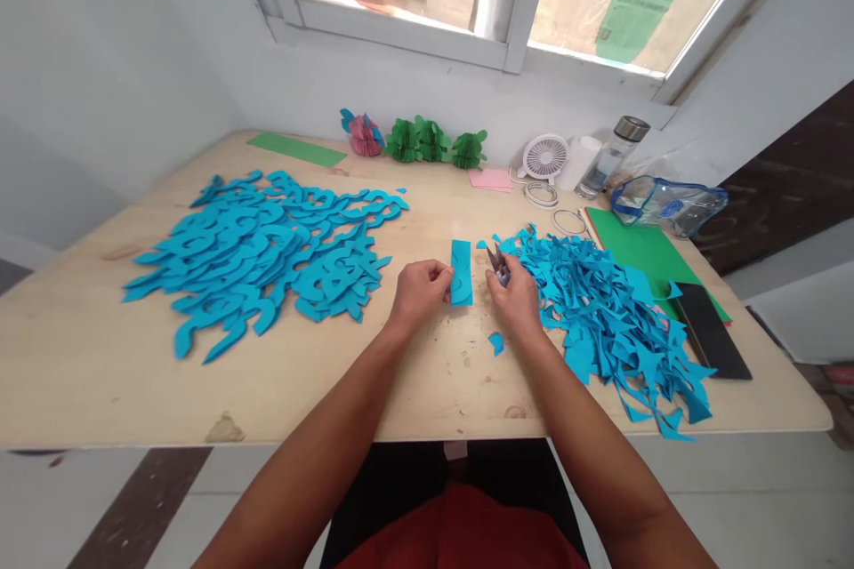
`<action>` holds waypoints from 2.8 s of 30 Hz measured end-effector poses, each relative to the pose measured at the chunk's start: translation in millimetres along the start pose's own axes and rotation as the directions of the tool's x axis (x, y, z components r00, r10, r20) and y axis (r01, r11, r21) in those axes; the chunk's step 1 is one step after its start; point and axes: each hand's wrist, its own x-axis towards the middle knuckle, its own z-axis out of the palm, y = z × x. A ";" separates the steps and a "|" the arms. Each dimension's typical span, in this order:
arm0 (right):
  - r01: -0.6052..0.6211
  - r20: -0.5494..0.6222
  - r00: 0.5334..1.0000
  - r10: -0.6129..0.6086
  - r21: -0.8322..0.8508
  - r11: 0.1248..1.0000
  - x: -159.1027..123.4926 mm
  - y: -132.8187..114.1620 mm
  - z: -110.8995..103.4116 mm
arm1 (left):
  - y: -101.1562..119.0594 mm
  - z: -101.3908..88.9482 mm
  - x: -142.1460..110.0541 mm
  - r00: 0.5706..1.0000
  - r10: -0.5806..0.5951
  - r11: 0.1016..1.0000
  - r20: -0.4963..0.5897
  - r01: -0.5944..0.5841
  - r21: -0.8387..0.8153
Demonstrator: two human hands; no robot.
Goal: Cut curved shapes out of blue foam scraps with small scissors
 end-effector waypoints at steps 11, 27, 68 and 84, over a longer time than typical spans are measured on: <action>0.063 0.155 0.988 0.007 -0.443 0.894 -9.6 -10.3 -4.7 | 1.3 -13.1 2.5 0.999 -0.013 0.969 0.047 0.001 0.247; 0.048 -0.030 0.998 -0.051 -0.086 0.995 -1.0 -15.9 -59.4 | 2.1 -14.0 -1.0 0.998 0.006 0.951 0.070 -0.027 0.308; 0.294 0.237 0.953 -0.187 -0.590 0.752 -31.2 88.4 -125.2 | 1.3 -12.7 0.5 0.996 -0.029 0.959 0.084 0.004 0.283; 0.399 0.057 0.893 -0.447 -0.560 0.726 -35.2 99.3 -119.5 | 0.2 -11.9 0.4 0.997 -0.036 0.963 0.072 0.015 0.270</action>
